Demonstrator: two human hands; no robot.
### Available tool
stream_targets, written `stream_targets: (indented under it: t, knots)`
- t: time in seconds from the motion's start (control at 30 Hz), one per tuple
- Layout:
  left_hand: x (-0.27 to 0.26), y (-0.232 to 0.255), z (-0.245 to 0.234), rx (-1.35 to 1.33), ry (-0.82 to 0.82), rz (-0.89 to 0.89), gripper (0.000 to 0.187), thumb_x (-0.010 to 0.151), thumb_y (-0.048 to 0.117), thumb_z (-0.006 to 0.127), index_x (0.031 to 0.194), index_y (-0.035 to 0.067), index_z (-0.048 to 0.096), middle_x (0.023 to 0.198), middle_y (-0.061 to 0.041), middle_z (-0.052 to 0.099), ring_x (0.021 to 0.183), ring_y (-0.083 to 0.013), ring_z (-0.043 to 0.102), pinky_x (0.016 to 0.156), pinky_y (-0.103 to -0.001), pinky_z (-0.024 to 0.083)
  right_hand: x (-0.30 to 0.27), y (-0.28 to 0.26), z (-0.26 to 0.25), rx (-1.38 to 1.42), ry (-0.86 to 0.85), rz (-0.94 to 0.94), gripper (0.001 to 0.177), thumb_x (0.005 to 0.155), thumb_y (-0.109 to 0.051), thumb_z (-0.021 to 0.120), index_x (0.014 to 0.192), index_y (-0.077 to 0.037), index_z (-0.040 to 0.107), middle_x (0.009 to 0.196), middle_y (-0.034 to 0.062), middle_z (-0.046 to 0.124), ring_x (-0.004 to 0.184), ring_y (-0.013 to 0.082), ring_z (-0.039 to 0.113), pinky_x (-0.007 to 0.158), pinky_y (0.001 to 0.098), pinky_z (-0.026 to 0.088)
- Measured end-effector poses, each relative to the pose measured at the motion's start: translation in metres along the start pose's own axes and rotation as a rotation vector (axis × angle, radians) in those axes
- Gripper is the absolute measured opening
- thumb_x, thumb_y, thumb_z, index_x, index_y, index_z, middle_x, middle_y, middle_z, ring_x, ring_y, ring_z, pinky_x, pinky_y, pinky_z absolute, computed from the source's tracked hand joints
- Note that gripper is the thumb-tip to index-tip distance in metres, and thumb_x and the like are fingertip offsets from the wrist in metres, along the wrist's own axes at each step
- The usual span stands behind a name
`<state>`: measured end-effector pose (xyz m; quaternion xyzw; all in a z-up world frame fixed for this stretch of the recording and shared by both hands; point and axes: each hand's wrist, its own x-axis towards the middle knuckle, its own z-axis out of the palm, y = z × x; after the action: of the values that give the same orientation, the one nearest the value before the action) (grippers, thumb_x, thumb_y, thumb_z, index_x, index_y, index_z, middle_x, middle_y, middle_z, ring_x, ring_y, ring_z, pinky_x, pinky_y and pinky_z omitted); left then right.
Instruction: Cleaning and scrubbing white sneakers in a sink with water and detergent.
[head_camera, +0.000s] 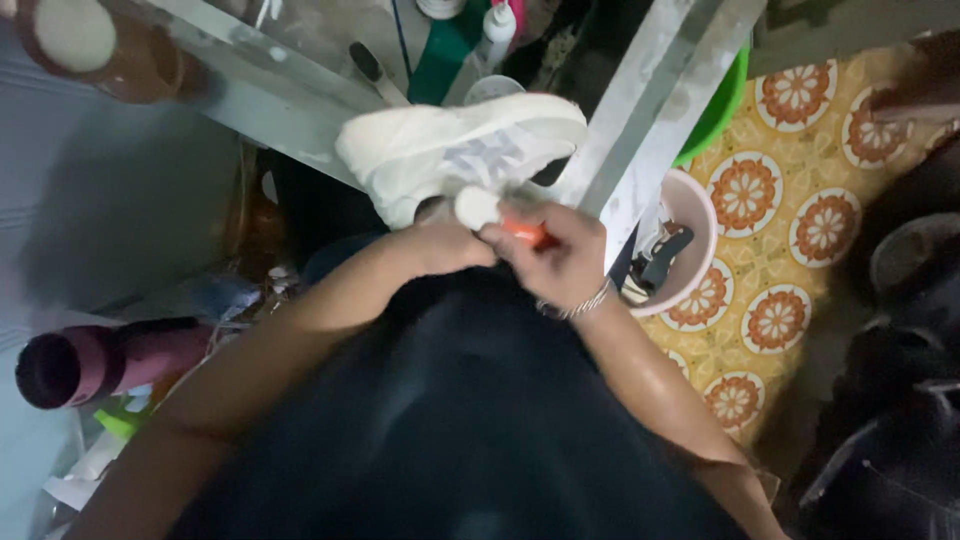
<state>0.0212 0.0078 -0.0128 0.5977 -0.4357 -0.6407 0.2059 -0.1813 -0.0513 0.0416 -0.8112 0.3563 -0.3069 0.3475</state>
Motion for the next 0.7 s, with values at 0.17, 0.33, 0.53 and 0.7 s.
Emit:
stream_targets:
  t: [0.17,0.33,0.53,0.7]
  knots:
    - [-0.005,-0.016,0.004,-0.762,-0.122,0.286,0.059,0.089,0.018,0.066,0.142,-0.008,0.056,0.133,-0.022,0.066,0.120,-0.0292,0.064,0.104,-0.041,0.052,0.014,0.004,-0.015,0.003,0.118,0.136,0.022,0.094,-0.019,0.085,0.103,-0.002,0.074,0.093,0.0129,0.076,0.081,0.0212,0.074,0.075,0.0310,0.058]
    - [-0.046,0.073,-0.012,-1.263,-0.077,0.444,0.067,0.107,0.046,0.049,0.153,-0.003,0.044,0.147,-0.018,0.057,0.135,-0.0293,0.056,0.117,-0.044,0.044,0.014,-0.007,-0.023,0.040,0.030,0.090,0.020,0.091,-0.018,0.084,0.096,-0.002,0.074,0.085,0.0135,0.075,0.075,0.0191,0.074,0.071,0.0290,0.057]
    - [-0.061,0.094,-0.010,-1.419,-0.102,0.536,0.095,0.102,0.070,0.031,0.161,-0.005,0.034,0.160,-0.019,0.048,0.151,-0.0320,0.046,0.130,-0.044,0.033,0.033,-0.030,-0.032,-0.026,0.101,0.081,0.029,0.090,-0.023,0.093,0.096,-0.001,0.074,0.086,0.0118,0.073,0.071,0.0175,0.071,0.069,0.0304,0.056]
    - [-0.066,0.093,-0.006,-1.543,-0.107,0.511,0.098,0.101,0.073,0.031,0.159,-0.007,0.036,0.158,-0.020,0.050,0.148,-0.0315,0.047,0.127,-0.044,0.034,0.051,-0.015,-0.040,0.074,0.048,0.006,0.028,0.089,-0.025,0.090,0.097,-0.003,0.074,0.088,0.0085,0.074,0.074,0.0161,0.073,0.067,0.0283,0.056]
